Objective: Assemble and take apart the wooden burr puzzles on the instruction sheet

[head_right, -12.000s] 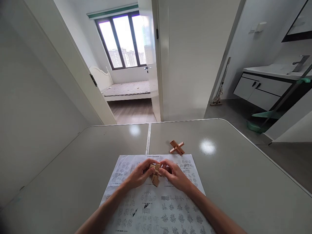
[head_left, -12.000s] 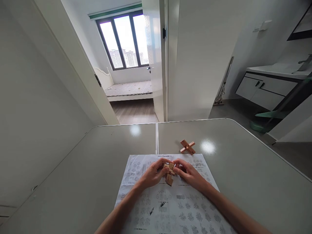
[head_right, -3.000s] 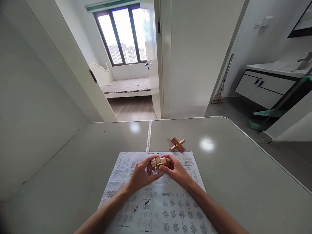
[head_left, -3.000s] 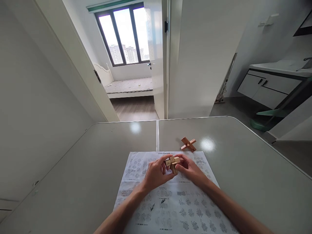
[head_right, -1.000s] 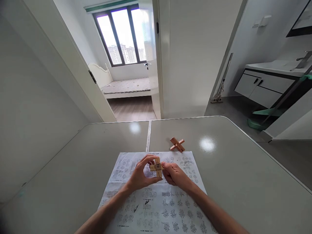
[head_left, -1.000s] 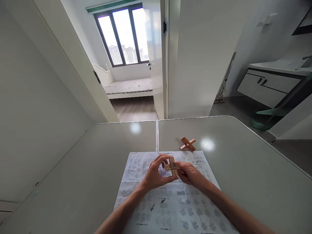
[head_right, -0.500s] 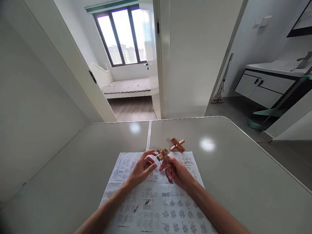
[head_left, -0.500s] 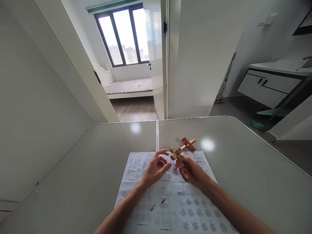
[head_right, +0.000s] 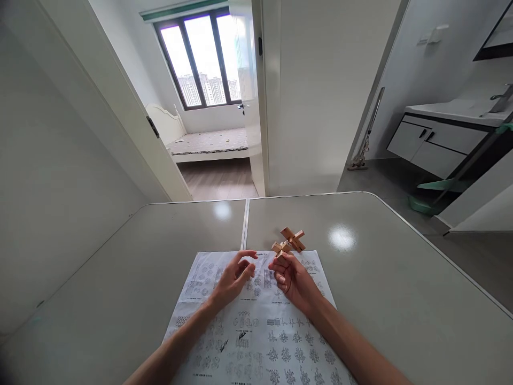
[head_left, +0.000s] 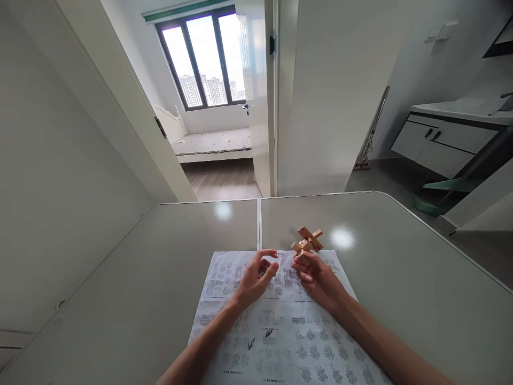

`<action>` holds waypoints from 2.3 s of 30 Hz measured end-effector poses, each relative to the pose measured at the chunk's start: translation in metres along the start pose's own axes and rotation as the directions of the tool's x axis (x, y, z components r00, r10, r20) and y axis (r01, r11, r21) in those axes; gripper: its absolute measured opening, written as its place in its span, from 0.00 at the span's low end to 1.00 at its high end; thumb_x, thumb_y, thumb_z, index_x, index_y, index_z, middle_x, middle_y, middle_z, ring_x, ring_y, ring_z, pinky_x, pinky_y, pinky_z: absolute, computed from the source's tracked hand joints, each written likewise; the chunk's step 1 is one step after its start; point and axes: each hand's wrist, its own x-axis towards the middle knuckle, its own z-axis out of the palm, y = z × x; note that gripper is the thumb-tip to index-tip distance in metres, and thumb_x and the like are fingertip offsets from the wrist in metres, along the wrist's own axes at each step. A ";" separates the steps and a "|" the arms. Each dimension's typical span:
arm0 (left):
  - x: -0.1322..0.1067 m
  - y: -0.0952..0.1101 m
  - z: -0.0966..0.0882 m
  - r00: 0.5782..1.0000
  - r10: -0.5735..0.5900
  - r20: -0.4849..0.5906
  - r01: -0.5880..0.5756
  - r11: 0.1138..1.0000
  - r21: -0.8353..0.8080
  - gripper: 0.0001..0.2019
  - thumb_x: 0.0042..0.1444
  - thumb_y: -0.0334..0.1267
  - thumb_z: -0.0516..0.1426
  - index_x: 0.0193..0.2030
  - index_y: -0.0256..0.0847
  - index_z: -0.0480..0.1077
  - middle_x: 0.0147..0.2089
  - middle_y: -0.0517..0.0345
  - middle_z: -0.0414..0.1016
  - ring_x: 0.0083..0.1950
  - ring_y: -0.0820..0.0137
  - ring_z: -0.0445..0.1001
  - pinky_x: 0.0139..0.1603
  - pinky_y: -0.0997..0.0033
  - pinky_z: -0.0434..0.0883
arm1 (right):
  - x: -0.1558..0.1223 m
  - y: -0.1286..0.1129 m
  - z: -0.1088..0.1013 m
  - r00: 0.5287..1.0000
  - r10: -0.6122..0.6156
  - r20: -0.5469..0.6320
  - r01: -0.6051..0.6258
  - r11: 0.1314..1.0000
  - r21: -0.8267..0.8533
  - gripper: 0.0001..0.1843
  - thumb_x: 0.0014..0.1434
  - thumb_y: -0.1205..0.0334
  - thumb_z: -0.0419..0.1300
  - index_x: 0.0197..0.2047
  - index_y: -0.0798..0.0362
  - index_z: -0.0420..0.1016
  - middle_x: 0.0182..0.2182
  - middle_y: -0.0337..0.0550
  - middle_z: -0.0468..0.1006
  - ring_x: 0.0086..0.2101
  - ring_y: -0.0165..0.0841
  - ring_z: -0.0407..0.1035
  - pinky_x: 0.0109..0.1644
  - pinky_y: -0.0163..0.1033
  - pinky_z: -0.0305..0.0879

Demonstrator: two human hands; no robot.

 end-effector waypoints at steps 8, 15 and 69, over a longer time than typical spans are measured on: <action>0.001 0.002 0.000 1.000 0.005 -0.005 -0.005 0.999 0.033 0.21 0.67 0.55 0.56 0.55 0.40 0.71 0.30 0.61 0.70 0.32 0.71 0.69 0.35 0.72 0.67 | 0.005 0.002 -0.006 1.000 0.015 0.008 -0.015 0.999 -0.034 0.13 0.62 0.53 0.66 0.35 0.54 0.79 0.30 0.43 0.81 0.19 0.24 0.63 0.20 0.29 0.62; 0.001 0.003 0.001 1.000 0.009 0.003 -0.009 0.998 0.060 0.22 0.68 0.56 0.54 0.54 0.40 0.72 0.30 0.61 0.71 0.32 0.71 0.69 0.35 0.72 0.67 | 0.003 0.002 -0.006 0.999 0.036 0.033 -0.035 0.999 -0.024 0.13 0.64 0.53 0.65 0.35 0.55 0.79 0.31 0.43 0.81 0.20 0.23 0.64 0.22 0.27 0.65; 0.003 -0.005 0.003 1.000 0.027 -0.006 -0.027 0.994 0.110 0.18 0.69 0.52 0.54 0.46 0.39 0.76 0.32 0.58 0.75 0.31 0.71 0.70 0.33 0.74 0.68 | -0.003 0.010 0.005 0.976 0.162 0.145 -0.145 0.982 -0.120 0.12 0.64 0.56 0.68 0.40 0.58 0.80 0.31 0.41 0.79 0.23 0.24 0.69 0.23 0.27 0.67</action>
